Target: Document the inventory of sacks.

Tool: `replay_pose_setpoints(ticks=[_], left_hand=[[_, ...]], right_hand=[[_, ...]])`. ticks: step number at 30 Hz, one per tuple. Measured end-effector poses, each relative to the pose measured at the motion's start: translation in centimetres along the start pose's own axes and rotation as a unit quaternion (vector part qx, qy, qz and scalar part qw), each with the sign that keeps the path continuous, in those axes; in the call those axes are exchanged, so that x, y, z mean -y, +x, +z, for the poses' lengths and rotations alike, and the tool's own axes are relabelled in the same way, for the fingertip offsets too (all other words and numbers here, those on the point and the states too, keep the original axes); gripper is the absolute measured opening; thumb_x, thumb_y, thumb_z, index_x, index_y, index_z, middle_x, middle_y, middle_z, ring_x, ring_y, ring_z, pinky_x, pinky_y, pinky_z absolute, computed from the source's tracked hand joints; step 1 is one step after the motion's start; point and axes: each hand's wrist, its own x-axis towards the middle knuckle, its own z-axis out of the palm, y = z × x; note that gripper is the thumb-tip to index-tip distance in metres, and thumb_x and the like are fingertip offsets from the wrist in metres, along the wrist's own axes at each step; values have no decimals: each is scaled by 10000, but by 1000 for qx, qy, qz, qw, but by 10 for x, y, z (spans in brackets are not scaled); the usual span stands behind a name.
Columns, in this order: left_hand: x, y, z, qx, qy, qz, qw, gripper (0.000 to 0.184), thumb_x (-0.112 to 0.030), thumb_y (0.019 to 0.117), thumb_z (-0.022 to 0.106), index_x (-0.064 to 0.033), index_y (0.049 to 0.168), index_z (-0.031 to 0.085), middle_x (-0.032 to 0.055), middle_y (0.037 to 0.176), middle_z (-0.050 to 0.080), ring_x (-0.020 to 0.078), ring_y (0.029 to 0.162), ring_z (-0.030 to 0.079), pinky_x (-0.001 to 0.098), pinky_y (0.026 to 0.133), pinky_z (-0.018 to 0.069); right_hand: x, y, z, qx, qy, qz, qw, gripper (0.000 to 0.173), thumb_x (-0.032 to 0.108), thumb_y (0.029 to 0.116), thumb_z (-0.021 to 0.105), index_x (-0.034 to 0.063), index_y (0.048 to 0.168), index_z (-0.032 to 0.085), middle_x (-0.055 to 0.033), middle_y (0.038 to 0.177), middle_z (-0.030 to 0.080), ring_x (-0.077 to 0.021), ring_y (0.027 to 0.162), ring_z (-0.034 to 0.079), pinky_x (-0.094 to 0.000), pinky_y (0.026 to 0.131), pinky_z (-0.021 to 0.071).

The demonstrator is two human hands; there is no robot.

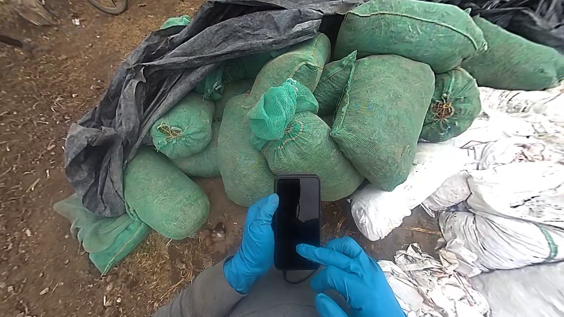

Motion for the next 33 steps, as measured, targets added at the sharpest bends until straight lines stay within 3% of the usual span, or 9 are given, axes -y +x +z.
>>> replay_pose_setpoints(ticks=[24,33], left_hand=[[16,22,83,-8,19,27,999,511,-352,1106,310,-50,1039,717,158,948,731,229,890,731,422,811,624],[20,10,93,-79,39,44,995,501,-376,1097,336,-55,1037,716,154,945,731,228,886,731,426,815,623]], right_hand=[[-61,-11,-76,-10,33,-43,998,389,433,1039,439,200,835,675,19,1306,703,-138,1115,606,-303,911,452],[-93,-5,-94,36,69,-79,994,406,443,1036,427,206,826,681,44,1320,696,-125,1118,605,-308,910,457]])
